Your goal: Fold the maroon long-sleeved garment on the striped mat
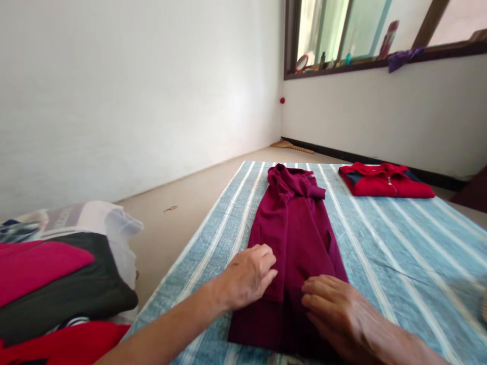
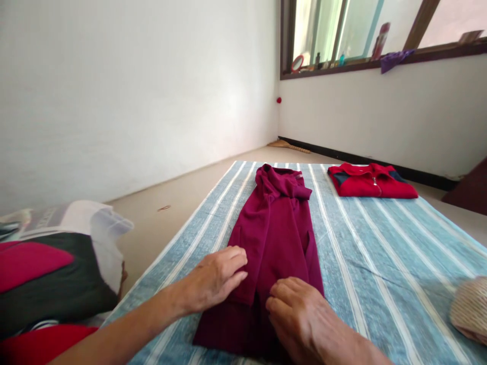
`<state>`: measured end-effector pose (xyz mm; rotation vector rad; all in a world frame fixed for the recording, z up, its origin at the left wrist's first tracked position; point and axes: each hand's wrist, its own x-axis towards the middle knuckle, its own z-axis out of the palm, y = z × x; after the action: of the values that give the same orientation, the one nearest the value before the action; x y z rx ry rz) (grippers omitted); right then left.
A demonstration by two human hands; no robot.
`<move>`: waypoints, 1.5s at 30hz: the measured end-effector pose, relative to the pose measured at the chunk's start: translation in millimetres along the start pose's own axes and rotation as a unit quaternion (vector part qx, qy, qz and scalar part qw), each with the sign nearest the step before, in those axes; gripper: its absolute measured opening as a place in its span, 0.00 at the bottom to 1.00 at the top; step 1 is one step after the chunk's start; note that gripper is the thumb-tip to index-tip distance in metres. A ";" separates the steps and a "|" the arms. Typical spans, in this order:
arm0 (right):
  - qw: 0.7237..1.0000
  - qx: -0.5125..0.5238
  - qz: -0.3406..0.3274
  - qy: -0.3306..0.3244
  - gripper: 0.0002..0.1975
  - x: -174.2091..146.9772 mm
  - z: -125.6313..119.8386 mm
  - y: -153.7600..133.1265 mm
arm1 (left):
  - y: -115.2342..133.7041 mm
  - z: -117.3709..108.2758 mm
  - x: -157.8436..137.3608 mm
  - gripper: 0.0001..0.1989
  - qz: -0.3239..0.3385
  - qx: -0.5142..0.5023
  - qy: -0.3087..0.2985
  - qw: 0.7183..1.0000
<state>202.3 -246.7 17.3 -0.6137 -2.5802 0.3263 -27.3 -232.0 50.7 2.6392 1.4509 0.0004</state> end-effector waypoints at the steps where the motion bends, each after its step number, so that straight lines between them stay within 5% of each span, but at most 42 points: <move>1: 1.000 0.014 0.015 -0.012 0.11 10.3 -0.3 7.7 | -6.1 2.0 11.7 0.06 -0.015 0.008 0.014 1.000; 11: 0.958 -0.001 0.280 0.065 0.12 127.5 -6.5 165.4 | -30.2 30.6 122.6 0.12 -0.192 0.052 0.148 0.969; 18: 0.930 -0.113 0.349 0.006 0.24 169.7 -15.8 250.7 | -48.3 88.7 140.6 0.18 -0.192 0.056 0.245 0.949; 20: 0.924 -0.133 0.357 -0.029 0.19 170.5 -10.9 265.4 | -52.8 104.2 140.0 0.20 -0.181 0.067 0.266 0.944; 23: 0.917 -0.170 0.356 -0.051 0.10 168.9 -9.9 275.3 | -56.1 116.3 139.2 0.20 -0.166 0.084 0.291 0.938; 27: 0.910 -0.242 0.334 -0.027 0.15 156.6 -30.9 275.8 | -56.0 118.6 139.3 0.21 -0.144 0.107 0.341 0.923; 33: 0.900 -0.378 0.218 -0.009 0.17 82.8 -60.9 304.6 | -55.6 119.0 139.2 0.18 -0.133 0.108 0.374 0.911; 36: 0.881 -0.350 0.307 -0.087 0.12 63.3 -65.5 309.5 | -56.6 120.2 139.7 0.18 -0.134 0.097 0.376 0.912; 39: 0.855 -0.308 0.388 -0.155 0.09 94.1 -65.4 286.9 | -57.6 121.7 140.6 0.18 -0.131 0.090 0.375 0.913; 45: 0.915 -0.213 0.325 -0.108 0.11 232.4 -25.7 243.1 | -58.9 124.0 140.6 0.18 -0.121 0.088 0.398 0.905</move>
<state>119.4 78.6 49.2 -1.6876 -2.5892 0.0265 6.6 -96.7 -87.7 2.6926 2.0657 1.0875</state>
